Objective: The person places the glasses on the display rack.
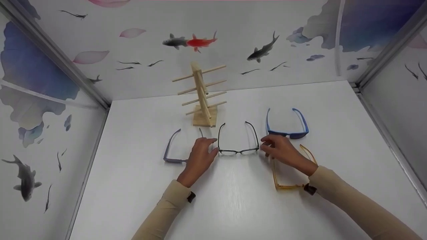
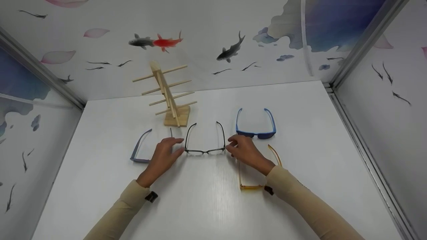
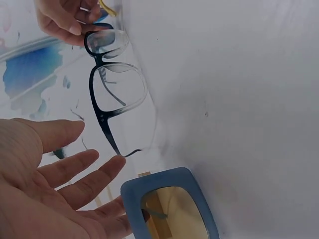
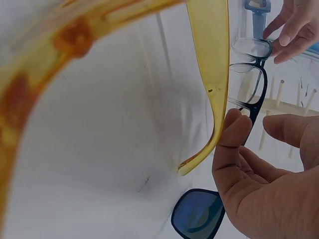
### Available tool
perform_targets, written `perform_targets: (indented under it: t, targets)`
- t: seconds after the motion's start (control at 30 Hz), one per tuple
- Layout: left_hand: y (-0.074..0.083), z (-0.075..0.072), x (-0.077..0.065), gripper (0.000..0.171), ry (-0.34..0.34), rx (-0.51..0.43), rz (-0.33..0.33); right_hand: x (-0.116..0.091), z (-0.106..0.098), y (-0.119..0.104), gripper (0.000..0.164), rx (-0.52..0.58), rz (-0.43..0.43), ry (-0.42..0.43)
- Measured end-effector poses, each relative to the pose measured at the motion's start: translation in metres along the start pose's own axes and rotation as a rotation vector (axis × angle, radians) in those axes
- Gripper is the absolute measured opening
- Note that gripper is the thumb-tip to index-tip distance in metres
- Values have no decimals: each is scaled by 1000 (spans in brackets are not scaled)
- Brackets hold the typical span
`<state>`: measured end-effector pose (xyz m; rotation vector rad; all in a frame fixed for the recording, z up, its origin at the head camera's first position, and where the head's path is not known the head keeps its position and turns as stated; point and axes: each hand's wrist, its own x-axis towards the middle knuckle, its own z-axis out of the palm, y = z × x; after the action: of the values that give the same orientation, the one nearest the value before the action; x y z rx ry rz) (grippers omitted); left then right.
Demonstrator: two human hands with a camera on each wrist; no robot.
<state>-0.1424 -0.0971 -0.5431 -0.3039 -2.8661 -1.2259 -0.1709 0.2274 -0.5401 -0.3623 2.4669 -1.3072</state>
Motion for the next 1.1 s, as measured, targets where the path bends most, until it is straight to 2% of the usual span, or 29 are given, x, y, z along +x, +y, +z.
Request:
perform_targets:
  t: [0.17, 0.27, 0.5, 0.8, 1.1]
  targets:
    - [5, 6, 3, 31, 55, -3, -6, 3, 1, 1, 38, -7, 12, 6]
    - [8, 8, 5, 32, 66, -24, -34, 5, 2, 2, 37, -13, 16, 10]
    - [8, 10, 10, 36, -7, -55, -119, 8, 4, 3, 35, -8, 20, 3]
    - [8, 11, 12, 38, -38, -121, -96, 9, 6, 2, 36, 48, 46, 0]
    - [6, 13, 15, 40, -40, -174, -122, 9, 11, 1, 45, 170, 44, 18]
